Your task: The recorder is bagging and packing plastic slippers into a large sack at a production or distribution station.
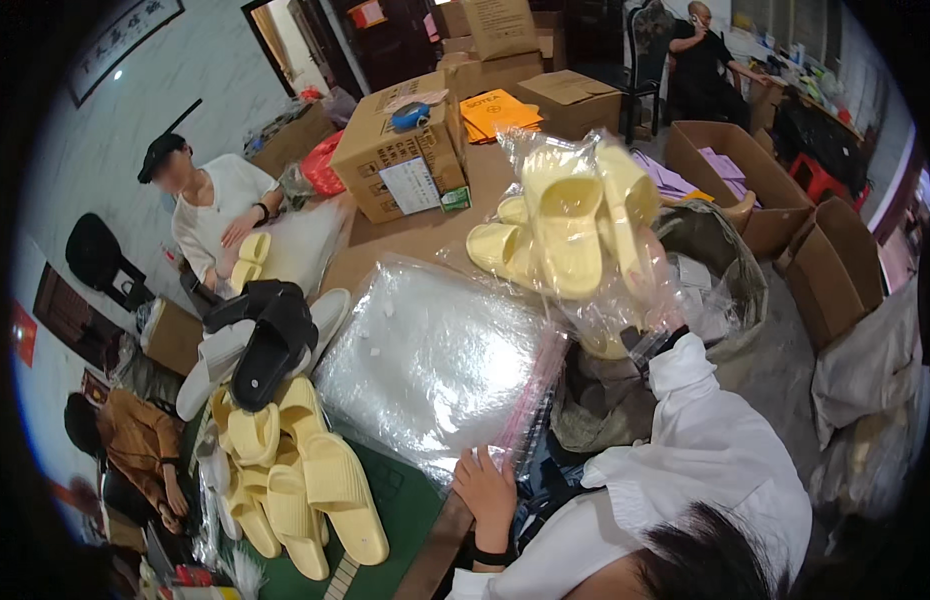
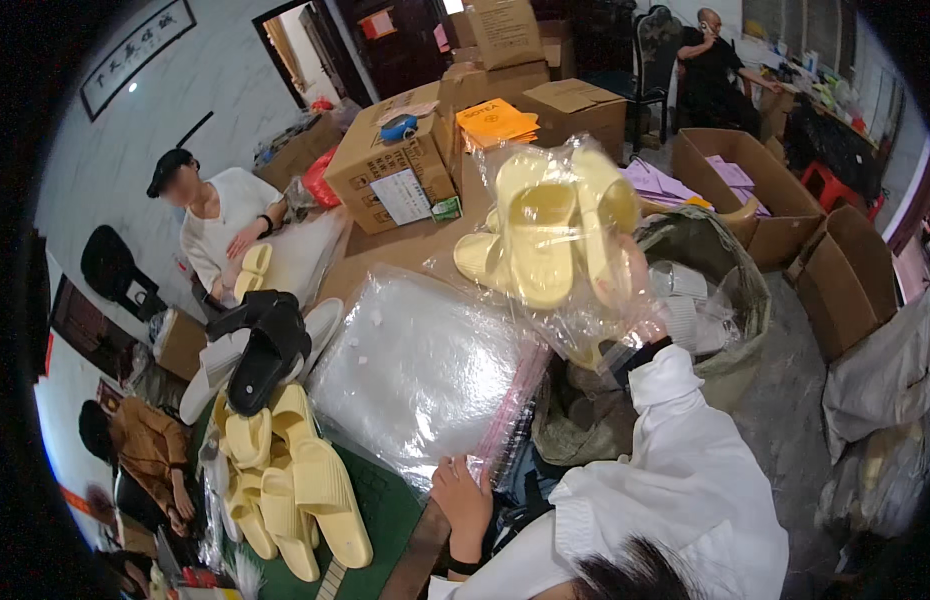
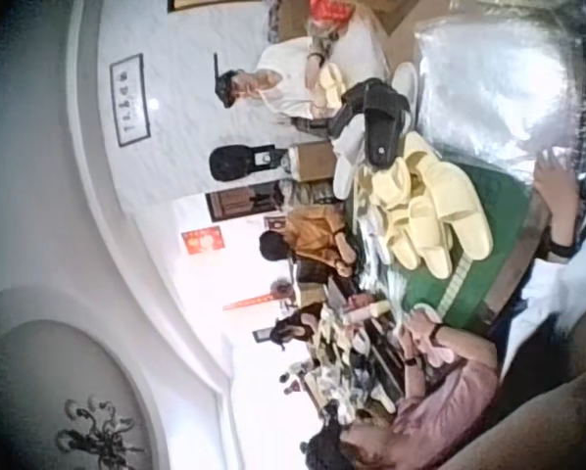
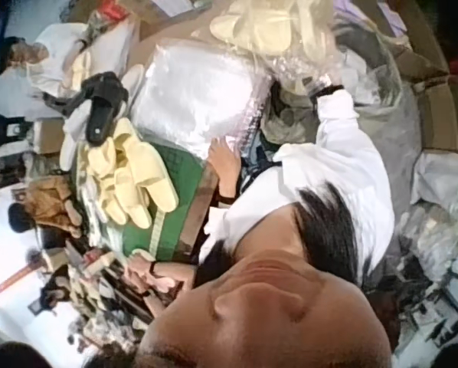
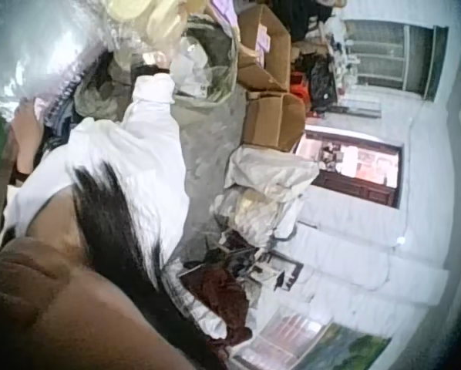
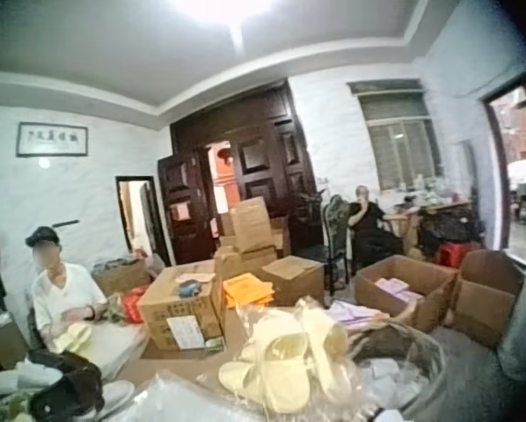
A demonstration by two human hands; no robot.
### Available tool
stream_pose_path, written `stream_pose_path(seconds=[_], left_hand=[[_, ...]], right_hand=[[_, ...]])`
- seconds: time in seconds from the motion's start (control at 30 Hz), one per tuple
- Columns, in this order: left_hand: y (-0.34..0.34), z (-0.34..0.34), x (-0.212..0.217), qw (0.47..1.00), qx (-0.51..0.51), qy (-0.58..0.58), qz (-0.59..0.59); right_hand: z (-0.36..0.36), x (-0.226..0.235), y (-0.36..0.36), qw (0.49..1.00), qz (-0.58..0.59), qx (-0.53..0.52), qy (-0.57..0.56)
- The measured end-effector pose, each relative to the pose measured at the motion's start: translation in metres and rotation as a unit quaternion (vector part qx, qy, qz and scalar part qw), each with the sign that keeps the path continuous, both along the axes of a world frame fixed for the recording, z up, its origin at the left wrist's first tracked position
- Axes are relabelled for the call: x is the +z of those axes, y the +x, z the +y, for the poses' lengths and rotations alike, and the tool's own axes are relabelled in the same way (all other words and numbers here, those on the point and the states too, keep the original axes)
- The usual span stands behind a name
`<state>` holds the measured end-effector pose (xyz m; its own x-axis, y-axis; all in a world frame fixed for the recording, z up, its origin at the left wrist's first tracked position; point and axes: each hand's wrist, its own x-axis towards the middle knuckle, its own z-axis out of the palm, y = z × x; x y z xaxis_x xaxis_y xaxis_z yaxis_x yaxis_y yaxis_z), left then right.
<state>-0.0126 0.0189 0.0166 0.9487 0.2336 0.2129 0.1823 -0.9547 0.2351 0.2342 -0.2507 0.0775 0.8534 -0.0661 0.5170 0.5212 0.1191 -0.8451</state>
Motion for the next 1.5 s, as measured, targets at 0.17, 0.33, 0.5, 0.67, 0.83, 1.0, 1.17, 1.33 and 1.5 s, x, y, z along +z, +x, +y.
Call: stream_pose_path(seconds=[0.17, 0.33, 0.5, 0.67, 0.83, 1.0, 1.17, 1.33, 1.5], left_hand=[[0.002, -0.001, -0.003, 1.000, -0.004, -0.001, -0.006], [0.002, -0.001, -0.006, 1.000, 0.007, 0.000, -0.011], [0.000, -0.001, -0.003, 1.000, 0.025, 0.006, -0.006], [-0.002, 0.000, -0.009, 1.000, 0.022, 0.010, -0.005], [0.002, 0.007, 0.014, 0.996, 0.025, -0.064, 0.058], [0.004, 0.036, 0.017, 0.956, -0.074, -0.285, 0.020], [0.021, 0.055, 0.003, 0.899, -0.075, -0.420, 0.098], [0.026, 0.045, 0.015, 0.912, -0.036, -0.407, 0.049], [0.014, 0.044, 0.049, 0.893, 0.068, -0.445, 0.008]], right_hand=[[0.012, 0.055, 0.027, 0.997, 0.036, 0.048, 0.038], [0.040, 0.092, 0.074, 0.952, 0.224, 0.155, 0.138], [0.038, -0.009, 0.151, 0.942, 0.279, 0.179, 0.054], [0.041, -0.039, 0.173, 0.965, 0.240, 0.099, -0.032], [0.028, -0.028, 0.161, 0.948, 0.253, 0.190, -0.041], [0.027, -0.013, 0.154, 0.900, 0.391, 0.170, -0.097], [0.041, -0.012, 0.147, 0.872, 0.477, 0.041, -0.101], [-0.007, -0.042, 0.163, 0.858, 0.495, 0.118, -0.073], [0.018, -0.027, 0.161, 0.816, 0.553, 0.157, -0.064]])
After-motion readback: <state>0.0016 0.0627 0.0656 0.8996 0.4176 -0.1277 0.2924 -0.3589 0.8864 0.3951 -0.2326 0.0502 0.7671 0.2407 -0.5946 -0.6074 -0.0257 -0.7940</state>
